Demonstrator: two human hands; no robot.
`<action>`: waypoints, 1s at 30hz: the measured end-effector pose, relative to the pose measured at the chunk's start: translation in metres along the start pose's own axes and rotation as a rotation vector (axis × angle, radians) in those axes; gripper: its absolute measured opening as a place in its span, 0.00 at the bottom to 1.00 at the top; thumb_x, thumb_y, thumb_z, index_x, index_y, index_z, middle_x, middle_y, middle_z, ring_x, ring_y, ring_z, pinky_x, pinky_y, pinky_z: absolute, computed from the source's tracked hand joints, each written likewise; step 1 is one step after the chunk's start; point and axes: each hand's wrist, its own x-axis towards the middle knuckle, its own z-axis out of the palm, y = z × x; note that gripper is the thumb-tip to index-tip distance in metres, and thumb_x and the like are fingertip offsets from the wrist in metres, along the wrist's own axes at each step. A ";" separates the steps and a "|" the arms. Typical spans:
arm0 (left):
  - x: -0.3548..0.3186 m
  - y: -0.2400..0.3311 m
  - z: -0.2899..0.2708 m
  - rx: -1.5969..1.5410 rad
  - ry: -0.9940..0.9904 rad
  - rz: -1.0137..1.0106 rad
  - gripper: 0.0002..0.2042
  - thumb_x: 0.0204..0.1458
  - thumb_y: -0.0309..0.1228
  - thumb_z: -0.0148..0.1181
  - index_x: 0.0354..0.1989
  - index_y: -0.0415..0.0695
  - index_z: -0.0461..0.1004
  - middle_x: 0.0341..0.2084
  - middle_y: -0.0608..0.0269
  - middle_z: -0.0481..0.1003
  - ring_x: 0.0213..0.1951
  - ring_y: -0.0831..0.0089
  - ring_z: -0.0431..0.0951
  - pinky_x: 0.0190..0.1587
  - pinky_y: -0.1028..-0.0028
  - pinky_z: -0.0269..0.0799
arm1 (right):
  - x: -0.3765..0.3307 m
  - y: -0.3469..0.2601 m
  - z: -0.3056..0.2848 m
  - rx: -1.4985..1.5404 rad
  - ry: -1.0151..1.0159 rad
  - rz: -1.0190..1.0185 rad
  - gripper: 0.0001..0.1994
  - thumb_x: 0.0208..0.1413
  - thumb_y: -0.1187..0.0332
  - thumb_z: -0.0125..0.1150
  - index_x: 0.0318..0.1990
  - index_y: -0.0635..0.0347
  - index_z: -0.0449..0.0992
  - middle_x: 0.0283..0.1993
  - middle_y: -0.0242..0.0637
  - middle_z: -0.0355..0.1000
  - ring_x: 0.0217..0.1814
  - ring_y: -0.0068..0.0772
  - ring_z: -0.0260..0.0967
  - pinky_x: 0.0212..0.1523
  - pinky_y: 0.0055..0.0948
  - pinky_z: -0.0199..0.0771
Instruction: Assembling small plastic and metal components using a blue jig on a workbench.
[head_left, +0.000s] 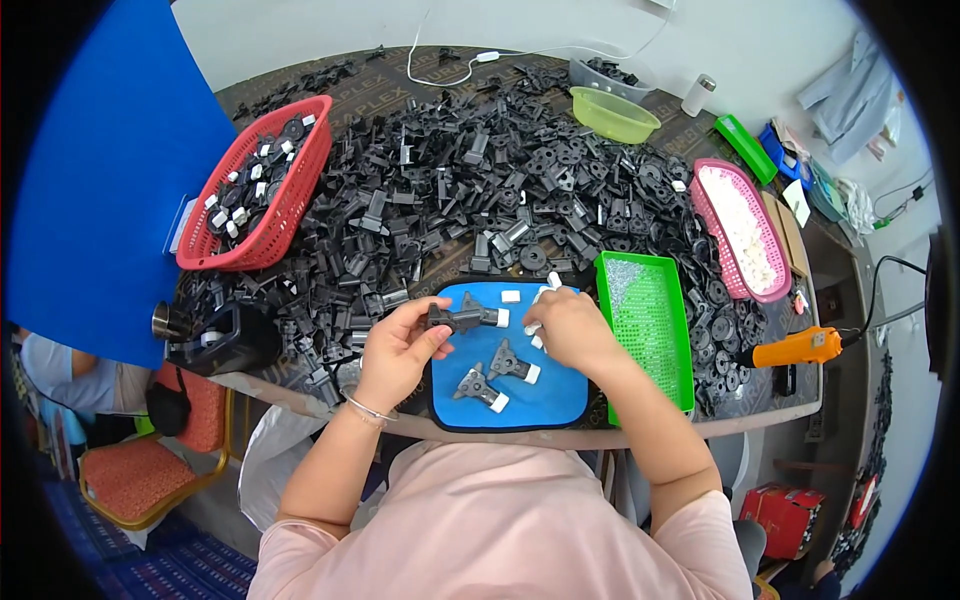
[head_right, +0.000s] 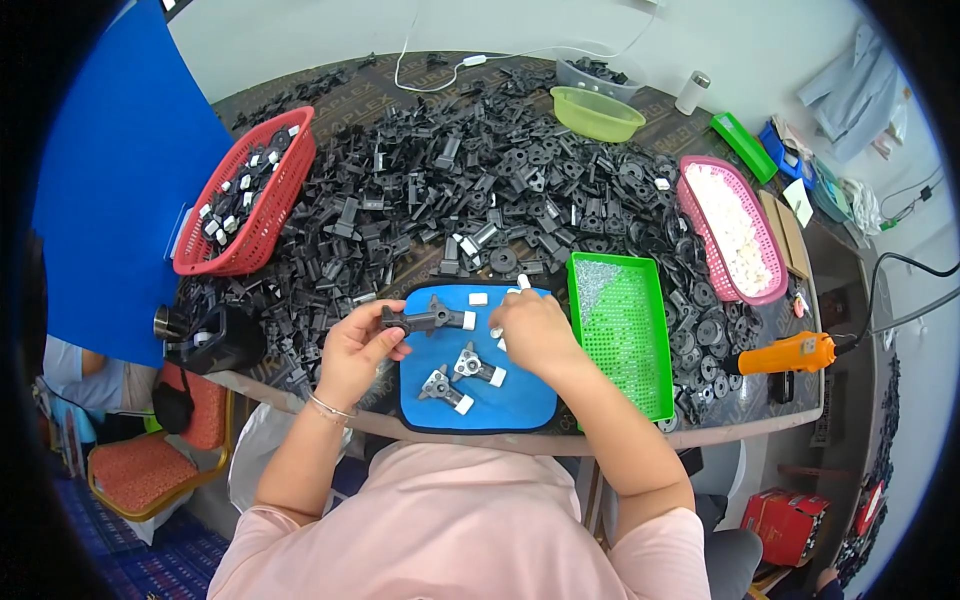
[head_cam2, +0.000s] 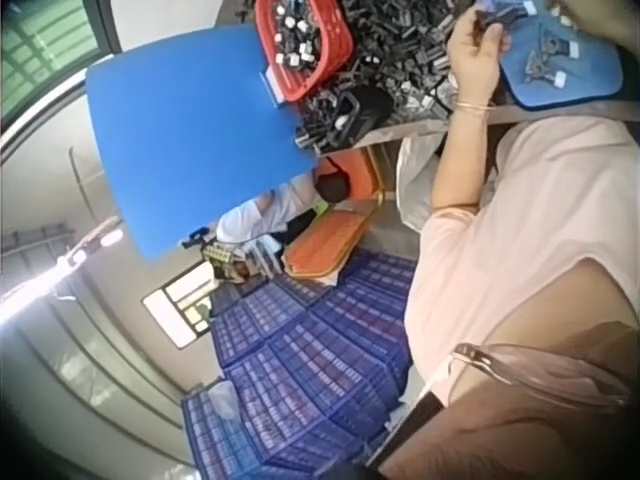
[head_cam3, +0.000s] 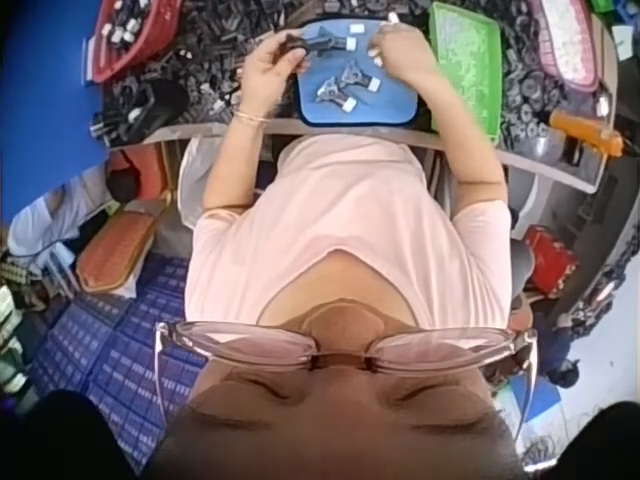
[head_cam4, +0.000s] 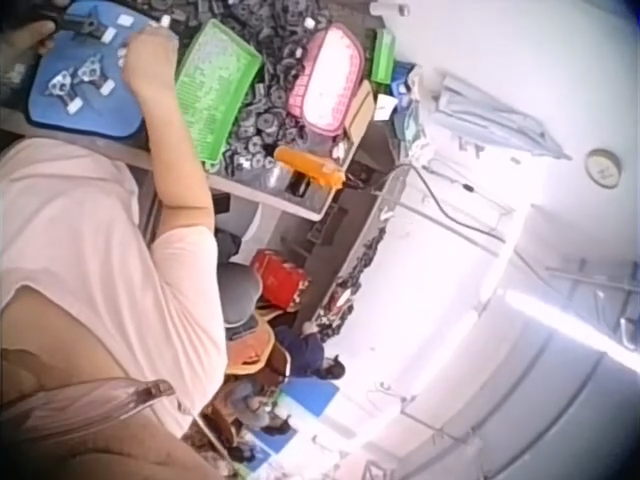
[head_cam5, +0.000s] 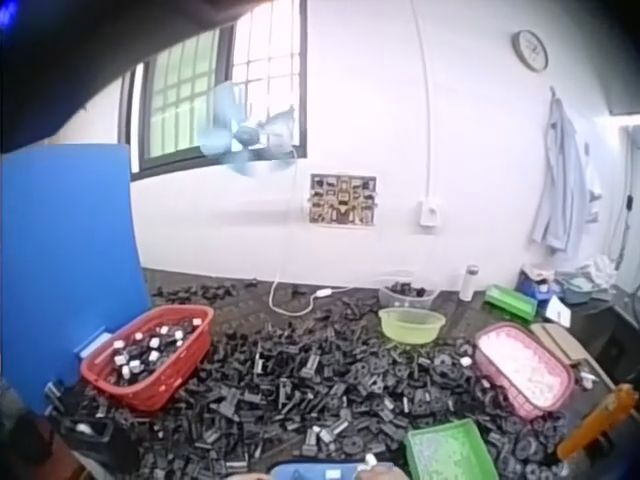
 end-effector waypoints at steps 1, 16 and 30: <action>-0.001 0.002 -0.001 0.062 0.016 0.005 0.15 0.55 0.21 0.57 0.51 0.39 0.71 0.32 0.64 0.75 0.29 0.78 0.77 0.32 0.80 0.75 | 0.000 0.001 -0.002 -0.003 0.008 0.005 0.12 0.44 0.73 0.62 0.38 0.50 0.80 0.43 0.34 0.73 0.52 0.39 0.67 0.51 0.38 0.67; -0.009 -0.002 -0.006 0.796 -0.087 0.265 0.14 0.49 0.24 0.62 0.45 0.38 0.73 0.38 0.49 0.76 0.38 0.55 0.78 0.41 0.68 0.72 | 0.018 -0.053 0.005 0.170 0.138 -0.276 0.15 0.41 0.70 0.67 0.41 0.52 0.80 0.36 0.37 0.70 0.44 0.42 0.69 0.44 0.40 0.70; 0.001 0.008 0.037 1.337 -0.265 0.189 0.10 0.48 0.24 0.56 0.40 0.42 0.71 0.31 0.53 0.75 0.31 0.53 0.77 0.33 0.60 0.74 | -0.037 -0.041 -0.011 0.225 -0.101 0.096 0.19 0.43 0.67 0.68 0.46 0.55 0.74 0.39 0.40 0.73 0.44 0.42 0.72 0.42 0.38 0.73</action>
